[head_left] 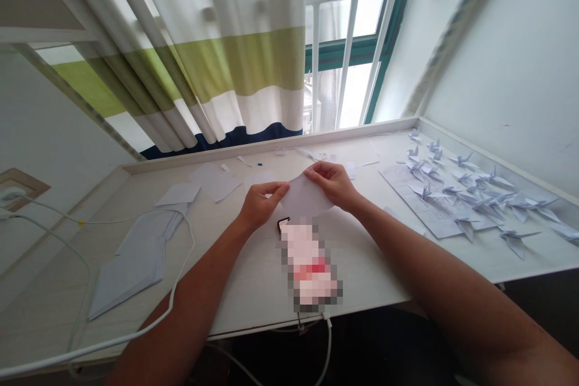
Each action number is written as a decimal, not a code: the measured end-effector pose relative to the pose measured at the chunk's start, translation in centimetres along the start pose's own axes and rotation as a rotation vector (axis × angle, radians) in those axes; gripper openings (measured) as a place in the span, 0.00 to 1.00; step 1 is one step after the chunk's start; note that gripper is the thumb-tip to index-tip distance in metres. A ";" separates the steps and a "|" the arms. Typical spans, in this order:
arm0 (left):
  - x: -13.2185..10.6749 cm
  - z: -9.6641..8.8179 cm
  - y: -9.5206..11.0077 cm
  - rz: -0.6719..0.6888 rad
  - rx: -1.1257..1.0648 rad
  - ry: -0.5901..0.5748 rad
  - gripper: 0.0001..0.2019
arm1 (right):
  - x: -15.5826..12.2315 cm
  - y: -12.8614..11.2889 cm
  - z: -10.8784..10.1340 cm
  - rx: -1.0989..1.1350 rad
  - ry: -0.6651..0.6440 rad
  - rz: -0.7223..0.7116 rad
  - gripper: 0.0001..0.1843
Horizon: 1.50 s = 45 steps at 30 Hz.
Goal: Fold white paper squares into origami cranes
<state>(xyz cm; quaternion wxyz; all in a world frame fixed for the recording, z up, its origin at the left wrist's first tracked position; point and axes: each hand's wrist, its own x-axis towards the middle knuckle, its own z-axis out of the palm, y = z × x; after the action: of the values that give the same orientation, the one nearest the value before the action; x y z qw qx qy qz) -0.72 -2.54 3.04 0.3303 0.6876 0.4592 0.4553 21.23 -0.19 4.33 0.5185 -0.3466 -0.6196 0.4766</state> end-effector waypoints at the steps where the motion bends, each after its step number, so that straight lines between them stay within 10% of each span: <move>1: 0.0 0.0 0.1 0.007 0.008 -0.004 0.18 | 0.0 -0.1 0.0 -0.026 -0.004 -0.007 0.19; 13: 0.2 0.7 -0.3 0.192 0.178 0.159 0.14 | -0.2 -0.4 0.4 -0.577 0.167 -0.358 0.11; 19: 0.2 0.5 0.0 0.367 0.323 0.141 0.13 | -0.7 -1.4 0.2 -0.866 0.021 -0.522 0.13; 26: -0.4 0.8 1.2 0.055 -0.034 -0.003 0.14 | -0.8 -2.3 0.6 -0.467 0.013 -0.272 0.13; 34: -0.4 0.5 1.7 0.012 0.003 -0.063 0.11 | -0.3 -1.1 -1.0 -0.138 -0.339 0.279 0.19; 45: -0.2 0.4 1.6 -0.105 -0.106 -0.237 0.09 | -0.6 -1.6 -1.0 -0.202 -0.537 0.297 0.14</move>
<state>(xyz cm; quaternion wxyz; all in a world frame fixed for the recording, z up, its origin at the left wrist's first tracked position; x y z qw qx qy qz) 0.12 -3.27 4.23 0.4417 0.6930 0.4276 0.3766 22.48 -0.95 5.68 0.2245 -0.3448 -0.7211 0.5574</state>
